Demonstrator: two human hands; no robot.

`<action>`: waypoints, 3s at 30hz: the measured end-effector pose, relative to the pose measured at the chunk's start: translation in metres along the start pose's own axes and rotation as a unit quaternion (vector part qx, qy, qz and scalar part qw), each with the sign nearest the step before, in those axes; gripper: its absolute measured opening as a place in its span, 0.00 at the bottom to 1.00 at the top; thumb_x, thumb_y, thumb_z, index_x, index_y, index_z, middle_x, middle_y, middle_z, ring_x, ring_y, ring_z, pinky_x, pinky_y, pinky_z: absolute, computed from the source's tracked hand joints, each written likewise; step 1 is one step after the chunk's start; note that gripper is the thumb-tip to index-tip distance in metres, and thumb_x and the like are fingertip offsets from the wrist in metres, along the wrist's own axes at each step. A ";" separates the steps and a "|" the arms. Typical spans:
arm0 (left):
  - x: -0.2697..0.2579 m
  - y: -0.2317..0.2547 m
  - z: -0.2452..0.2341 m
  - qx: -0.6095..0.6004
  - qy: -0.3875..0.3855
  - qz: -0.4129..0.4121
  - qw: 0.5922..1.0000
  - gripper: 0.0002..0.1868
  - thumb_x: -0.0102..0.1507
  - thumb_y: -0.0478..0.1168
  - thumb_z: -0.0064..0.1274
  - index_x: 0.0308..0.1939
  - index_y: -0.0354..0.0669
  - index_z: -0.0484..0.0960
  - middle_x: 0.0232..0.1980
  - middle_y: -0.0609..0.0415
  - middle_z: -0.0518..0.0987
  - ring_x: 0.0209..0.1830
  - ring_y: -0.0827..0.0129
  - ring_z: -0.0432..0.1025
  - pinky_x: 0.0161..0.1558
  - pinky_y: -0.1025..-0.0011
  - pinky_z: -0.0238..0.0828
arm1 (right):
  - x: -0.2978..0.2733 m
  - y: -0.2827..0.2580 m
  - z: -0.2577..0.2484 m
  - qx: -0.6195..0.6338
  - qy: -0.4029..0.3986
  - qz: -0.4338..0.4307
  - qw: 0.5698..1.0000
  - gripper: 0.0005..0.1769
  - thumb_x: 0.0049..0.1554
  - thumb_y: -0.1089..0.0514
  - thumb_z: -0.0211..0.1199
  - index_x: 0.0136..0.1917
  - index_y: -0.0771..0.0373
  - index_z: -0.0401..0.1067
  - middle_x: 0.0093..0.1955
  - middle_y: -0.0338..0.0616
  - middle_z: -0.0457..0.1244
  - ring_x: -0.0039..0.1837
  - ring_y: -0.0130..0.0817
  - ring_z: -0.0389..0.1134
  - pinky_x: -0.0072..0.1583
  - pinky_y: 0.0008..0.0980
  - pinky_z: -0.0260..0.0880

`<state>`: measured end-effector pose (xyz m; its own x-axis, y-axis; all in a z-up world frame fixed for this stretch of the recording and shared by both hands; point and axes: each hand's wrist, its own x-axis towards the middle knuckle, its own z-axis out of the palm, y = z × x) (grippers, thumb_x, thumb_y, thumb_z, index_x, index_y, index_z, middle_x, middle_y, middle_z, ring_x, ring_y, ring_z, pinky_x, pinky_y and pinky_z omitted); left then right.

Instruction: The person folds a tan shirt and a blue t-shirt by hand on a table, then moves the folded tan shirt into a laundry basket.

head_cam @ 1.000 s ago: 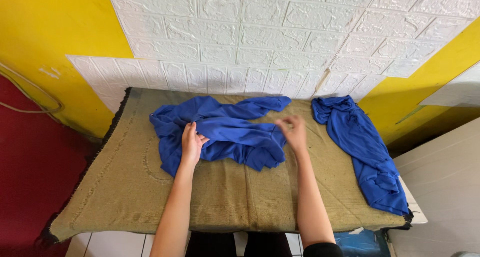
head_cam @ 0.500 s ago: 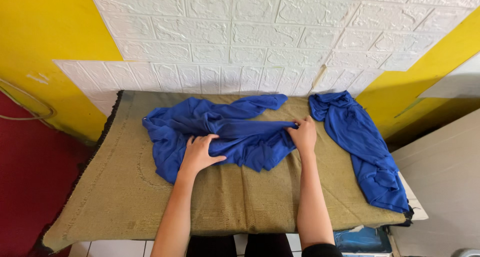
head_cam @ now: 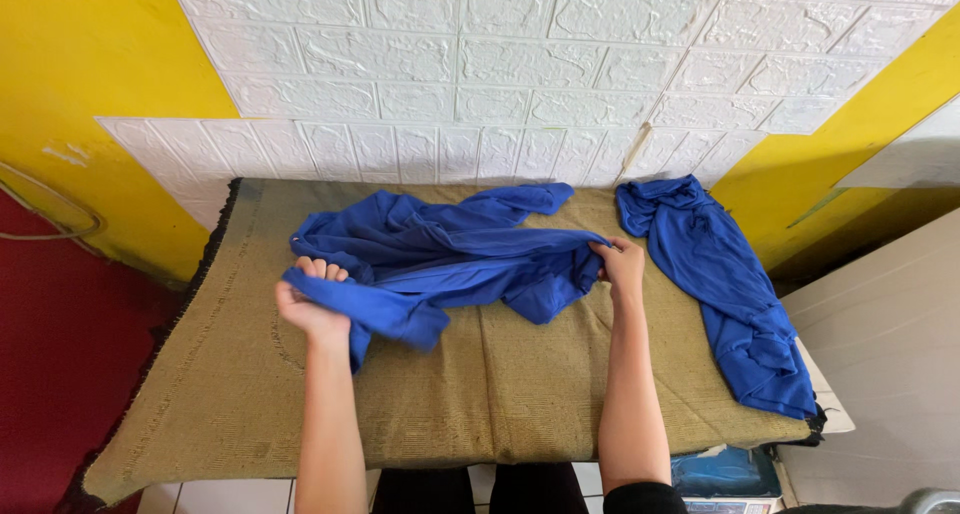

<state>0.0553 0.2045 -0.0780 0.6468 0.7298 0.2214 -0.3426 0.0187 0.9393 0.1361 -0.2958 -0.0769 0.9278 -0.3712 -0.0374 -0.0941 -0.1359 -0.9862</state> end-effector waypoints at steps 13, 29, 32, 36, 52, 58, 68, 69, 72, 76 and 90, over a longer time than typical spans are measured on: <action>-0.071 0.077 0.047 0.386 -0.341 0.222 0.828 0.13 0.53 0.45 0.68 0.36 0.42 0.85 0.31 0.54 0.82 0.33 0.59 0.77 0.34 0.62 0.71 | 0.006 0.008 -0.001 -0.140 -0.090 0.009 0.986 0.14 0.55 0.56 0.70 0.50 0.68 0.80 0.25 0.43 0.61 0.23 0.28 0.58 0.26 0.29 0.54; -0.075 0.079 0.054 0.372 -0.402 0.326 0.771 0.17 0.48 0.43 0.71 0.37 0.46 0.83 0.38 0.56 0.81 0.42 0.60 0.75 0.43 0.64 0.74 | -0.033 -0.037 0.040 -0.078 -0.097 -0.224 0.967 0.37 0.55 0.52 0.65 0.74 0.60 0.58 0.67 0.56 0.62 0.69 0.48 0.62 0.67 0.40 0.64; -0.074 0.068 0.052 0.420 -0.394 0.293 0.763 0.21 0.47 0.46 0.72 0.39 0.46 0.81 0.41 0.53 0.80 0.44 0.58 0.74 0.45 0.63 0.74 | -0.022 -0.008 0.053 -0.267 -0.095 -0.040 0.958 0.37 0.55 0.39 0.70 0.68 0.64 0.70 0.62 0.58 0.71 0.64 0.46 0.74 0.66 0.40 0.72; -0.071 0.044 0.051 0.481 -0.380 0.234 0.754 0.26 0.45 0.50 0.73 0.41 0.44 0.81 0.43 0.51 0.81 0.43 0.55 0.76 0.44 0.60 0.74 | -0.007 0.044 0.062 -0.451 -0.044 -0.252 0.855 0.42 0.41 0.41 0.80 0.61 0.68 0.72 0.55 0.60 0.68 0.56 0.56 0.69 0.56 0.46 0.69; -0.069 0.011 0.038 0.636 -0.321 0.341 0.613 0.15 0.53 0.36 0.60 0.44 0.44 0.80 0.42 0.50 0.84 0.45 0.57 0.79 0.46 0.55 0.70 | 0.026 0.006 -0.006 -0.018 -0.032 -0.047 0.998 0.08 0.58 0.68 0.53 0.42 0.61 0.72 0.28 0.42 0.62 0.24 0.32 0.60 0.26 0.33 0.56; -0.017 0.077 0.033 0.580 -0.173 0.442 0.662 0.05 0.62 0.35 0.56 0.42 0.48 0.83 0.43 0.53 0.82 0.48 0.57 0.74 0.51 0.56 0.64 | 0.053 -0.039 -0.022 0.226 -0.031 -0.146 0.963 0.11 0.55 0.74 0.52 0.42 0.62 0.70 0.35 0.39 0.63 0.36 0.28 0.64 0.38 0.27 0.67; -0.075 0.100 -0.009 0.618 -0.479 0.250 0.570 0.13 0.51 0.35 0.61 0.39 0.55 0.87 0.39 0.55 0.83 0.49 0.64 0.77 0.57 0.58 0.61 | -0.033 0.031 -0.106 -0.132 -0.222 -0.001 0.966 0.16 0.45 0.74 0.60 0.48 0.67 0.75 0.38 0.39 0.69 0.39 0.28 0.70 0.41 0.29 0.70; -0.083 0.094 -0.010 0.597 -0.495 0.269 0.572 0.14 0.50 0.37 0.63 0.39 0.54 0.87 0.40 0.55 0.83 0.49 0.62 0.76 0.55 0.57 0.62 | -0.046 0.043 -0.111 -0.087 -0.264 0.002 0.961 0.18 0.46 0.73 0.59 0.50 0.65 0.75 0.40 0.36 0.69 0.39 0.27 0.69 0.42 0.27 0.70; -0.099 0.079 -0.008 0.480 -0.528 0.315 0.626 0.13 0.51 0.35 0.62 0.40 0.49 0.86 0.41 0.54 0.83 0.47 0.58 0.78 0.48 0.57 0.69 | -0.065 0.058 -0.115 0.060 -0.267 0.064 0.960 0.12 0.55 0.65 0.62 0.54 0.65 0.76 0.45 0.34 0.71 0.45 0.23 0.72 0.47 0.25 0.74; -0.106 0.074 -0.014 0.468 -0.539 0.275 0.644 0.08 0.58 0.38 0.61 0.42 0.46 0.87 0.44 0.52 0.83 0.45 0.53 0.79 0.47 0.58 0.75 | -0.084 0.065 -0.123 0.017 -0.223 -0.010 0.975 0.10 0.58 0.64 0.69 0.52 0.68 0.75 0.41 0.45 0.68 0.39 0.31 0.71 0.41 0.27 0.72; -0.132 0.113 -0.017 0.509 -0.715 0.042 0.478 0.26 0.56 0.47 0.66 0.59 0.54 0.84 0.47 0.51 0.87 0.48 0.60 0.81 0.52 0.65 0.76 | -0.117 0.057 -0.191 -0.247 -0.252 0.105 0.930 0.14 0.50 0.61 0.74 0.49 0.65 0.77 0.35 0.45 0.66 0.30 0.30 0.64 0.32 0.31 0.63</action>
<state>-0.0801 0.1222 -0.0054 0.7142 -0.5271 -0.4606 -0.3696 -0.8428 0.3913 -0.0467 -0.4360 -0.0982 0.9102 0.0229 -0.4135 -0.3310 -0.5599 -0.7596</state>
